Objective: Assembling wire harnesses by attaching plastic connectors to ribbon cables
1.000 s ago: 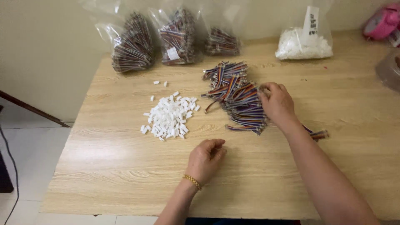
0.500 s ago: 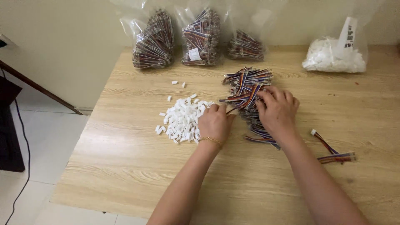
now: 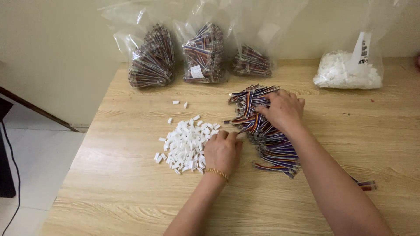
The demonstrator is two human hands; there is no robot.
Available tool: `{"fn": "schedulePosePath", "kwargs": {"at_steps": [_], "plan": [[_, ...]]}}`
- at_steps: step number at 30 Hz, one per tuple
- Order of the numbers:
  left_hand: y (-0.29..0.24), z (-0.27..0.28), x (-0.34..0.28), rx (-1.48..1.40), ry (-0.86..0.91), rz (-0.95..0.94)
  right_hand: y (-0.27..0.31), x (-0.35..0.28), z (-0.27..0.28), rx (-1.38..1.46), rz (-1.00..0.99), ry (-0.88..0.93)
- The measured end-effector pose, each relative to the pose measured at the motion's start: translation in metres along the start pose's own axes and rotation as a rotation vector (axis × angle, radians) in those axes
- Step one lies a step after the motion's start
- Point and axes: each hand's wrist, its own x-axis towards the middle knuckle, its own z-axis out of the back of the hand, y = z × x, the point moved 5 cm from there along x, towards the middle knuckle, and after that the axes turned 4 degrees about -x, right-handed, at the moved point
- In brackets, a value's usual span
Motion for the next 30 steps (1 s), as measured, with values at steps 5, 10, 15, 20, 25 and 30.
{"fn": "schedulePosePath", "kwargs": {"at_steps": [5,10,15,20,25,30], "plan": [[-0.011,0.019,-0.011,-0.086,0.008,-0.026,0.006,0.0,0.001,0.016,-0.06,0.055],[-0.019,0.033,-0.014,-0.116,-0.03,-0.043,-0.002,-0.002,-0.002,0.083,-0.137,0.05],[-0.025,0.033,-0.021,-0.151,-0.116,-0.056,0.017,-0.021,0.021,0.067,-0.067,0.188],[-0.036,0.067,-0.028,-0.219,-0.185,-0.084,0.021,-0.024,0.037,0.136,-0.143,0.15],[-0.049,0.109,-0.034,-0.277,-0.349,-0.174,0.015,-0.055,0.068,0.492,-0.089,-0.086],[-0.083,0.144,-0.045,-0.148,-0.611,-0.292,0.035,-0.13,0.119,0.822,-0.107,-0.121]]}}
